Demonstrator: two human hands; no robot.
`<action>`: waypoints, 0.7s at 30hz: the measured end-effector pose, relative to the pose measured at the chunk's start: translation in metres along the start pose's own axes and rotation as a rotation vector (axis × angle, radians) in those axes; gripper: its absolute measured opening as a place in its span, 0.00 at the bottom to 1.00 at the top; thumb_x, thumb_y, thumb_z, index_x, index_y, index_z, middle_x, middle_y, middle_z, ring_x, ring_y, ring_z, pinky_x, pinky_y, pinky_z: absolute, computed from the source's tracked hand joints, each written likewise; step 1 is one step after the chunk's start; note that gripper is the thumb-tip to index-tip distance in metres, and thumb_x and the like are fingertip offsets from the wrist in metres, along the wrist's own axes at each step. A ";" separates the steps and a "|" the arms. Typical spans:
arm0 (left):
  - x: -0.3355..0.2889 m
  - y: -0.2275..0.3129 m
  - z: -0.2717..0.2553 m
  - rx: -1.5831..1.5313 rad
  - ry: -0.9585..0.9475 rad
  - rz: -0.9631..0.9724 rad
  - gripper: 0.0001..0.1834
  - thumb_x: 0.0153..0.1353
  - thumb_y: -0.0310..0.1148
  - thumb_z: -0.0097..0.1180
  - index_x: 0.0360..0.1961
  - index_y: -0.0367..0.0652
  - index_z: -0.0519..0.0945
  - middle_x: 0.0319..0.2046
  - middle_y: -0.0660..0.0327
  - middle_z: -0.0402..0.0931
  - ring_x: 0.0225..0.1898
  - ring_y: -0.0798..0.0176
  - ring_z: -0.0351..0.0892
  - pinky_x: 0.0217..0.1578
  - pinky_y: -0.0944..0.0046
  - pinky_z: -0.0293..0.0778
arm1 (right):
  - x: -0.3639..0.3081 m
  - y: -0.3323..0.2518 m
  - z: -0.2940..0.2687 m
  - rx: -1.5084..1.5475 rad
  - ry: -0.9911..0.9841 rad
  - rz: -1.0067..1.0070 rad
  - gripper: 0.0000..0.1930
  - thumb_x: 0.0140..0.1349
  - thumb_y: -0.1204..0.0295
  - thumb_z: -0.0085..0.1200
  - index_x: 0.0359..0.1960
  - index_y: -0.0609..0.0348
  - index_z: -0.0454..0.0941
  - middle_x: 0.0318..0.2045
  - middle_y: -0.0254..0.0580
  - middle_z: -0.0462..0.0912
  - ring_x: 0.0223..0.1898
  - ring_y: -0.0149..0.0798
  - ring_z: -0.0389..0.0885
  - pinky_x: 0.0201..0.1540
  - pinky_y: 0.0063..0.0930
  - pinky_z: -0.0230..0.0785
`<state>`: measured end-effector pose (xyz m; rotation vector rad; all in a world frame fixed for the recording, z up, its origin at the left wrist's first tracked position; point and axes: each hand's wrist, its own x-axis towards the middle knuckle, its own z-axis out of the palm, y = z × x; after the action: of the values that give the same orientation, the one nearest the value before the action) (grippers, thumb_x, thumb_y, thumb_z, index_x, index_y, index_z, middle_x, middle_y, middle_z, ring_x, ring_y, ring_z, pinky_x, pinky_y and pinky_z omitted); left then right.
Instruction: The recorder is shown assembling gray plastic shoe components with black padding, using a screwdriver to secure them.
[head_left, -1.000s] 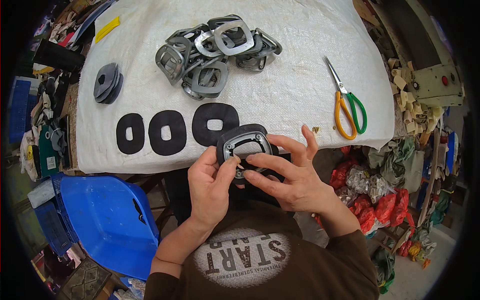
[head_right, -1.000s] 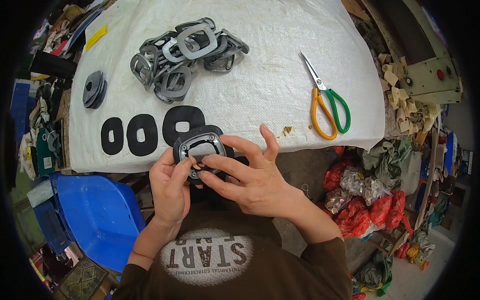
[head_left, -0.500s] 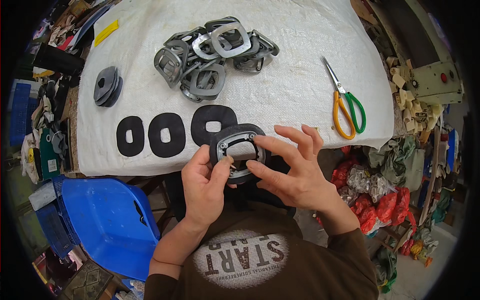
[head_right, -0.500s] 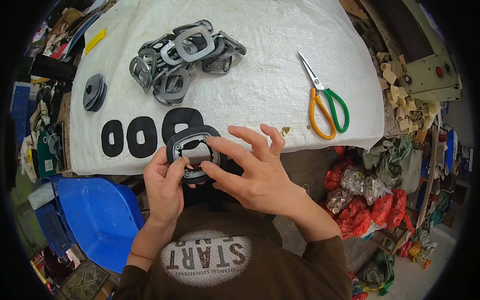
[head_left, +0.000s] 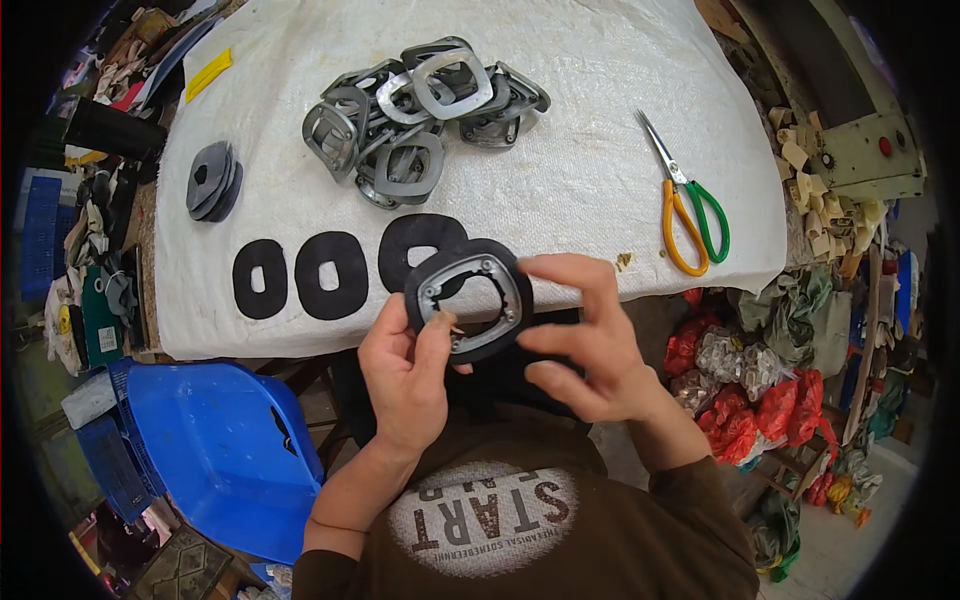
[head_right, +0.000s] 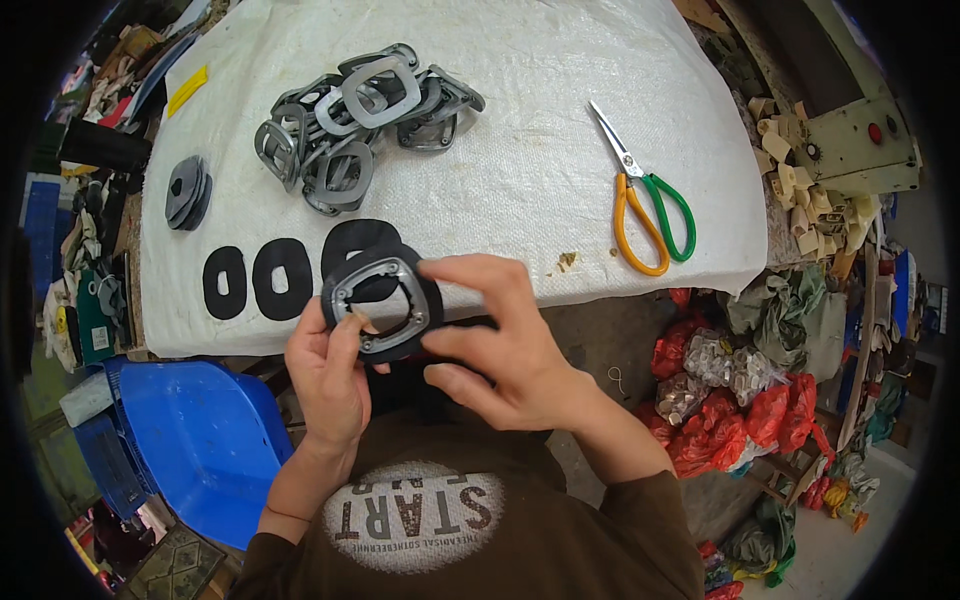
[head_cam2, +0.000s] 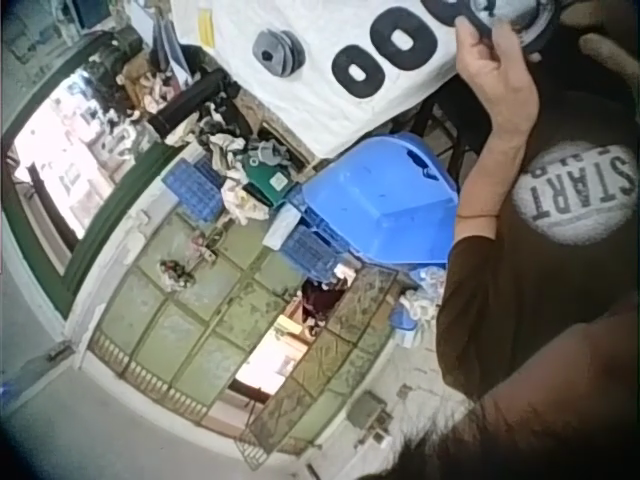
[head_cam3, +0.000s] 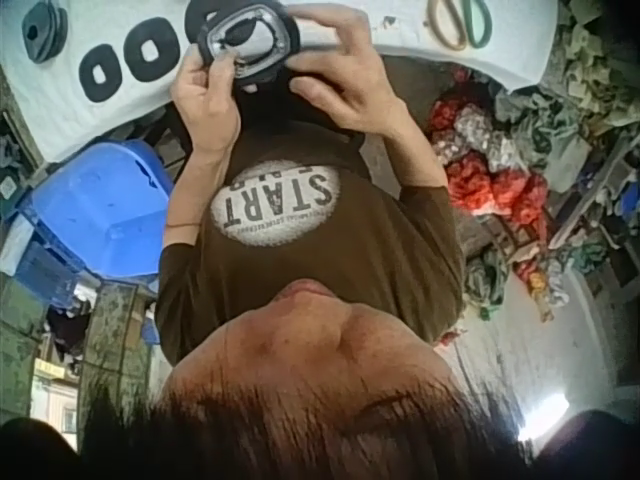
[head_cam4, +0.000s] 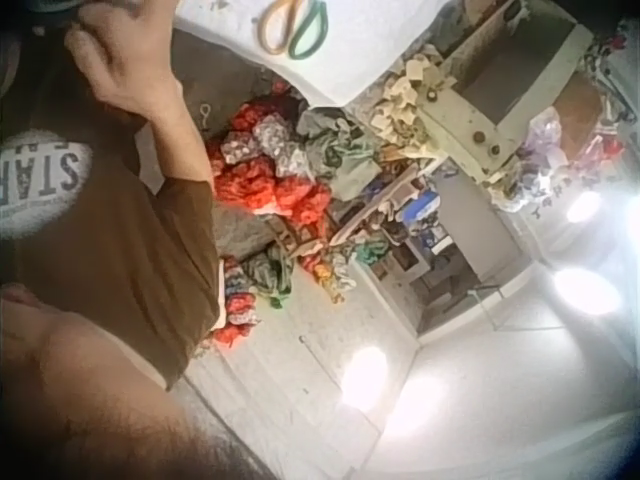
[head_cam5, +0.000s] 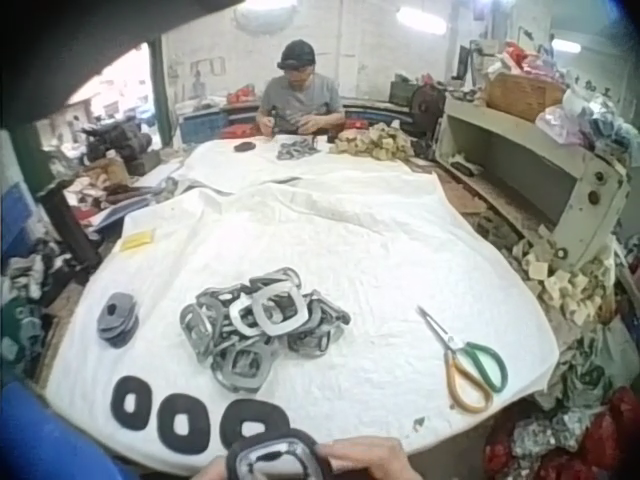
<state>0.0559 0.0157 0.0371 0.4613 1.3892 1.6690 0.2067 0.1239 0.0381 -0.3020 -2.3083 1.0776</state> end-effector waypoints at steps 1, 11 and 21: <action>-0.001 0.002 0.001 0.018 0.021 0.037 0.04 0.60 0.26 0.48 0.32 0.36 0.71 0.24 0.64 0.72 0.22 0.78 0.69 0.19 0.77 0.69 | -0.003 0.000 0.000 0.136 0.089 0.078 0.15 0.49 0.75 0.53 0.41 0.60 0.72 0.53 0.59 0.65 0.53 0.51 0.64 0.53 0.43 0.56; -0.008 0.003 0.005 0.181 -0.024 0.035 0.04 0.59 0.25 0.49 0.29 0.36 0.70 0.24 0.66 0.70 0.23 0.80 0.68 0.20 0.77 0.69 | 0.000 -0.008 0.024 0.514 0.192 0.578 0.23 0.54 0.84 0.50 0.53 0.66 0.60 0.35 0.43 0.76 0.38 0.28 0.74 0.41 0.22 0.67; -0.009 -0.006 0.003 0.281 0.031 0.137 0.06 0.57 0.23 0.50 0.25 0.35 0.68 0.20 0.68 0.68 0.21 0.81 0.63 0.19 0.78 0.64 | 0.006 -0.015 0.022 0.690 0.187 0.583 0.20 0.57 0.85 0.44 0.53 0.68 0.61 0.36 0.45 0.77 0.39 0.30 0.75 0.41 0.20 0.67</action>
<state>0.0649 0.0104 0.0348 0.7064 1.6557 1.5991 0.1898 0.1026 0.0404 -0.7740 -1.5766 1.9470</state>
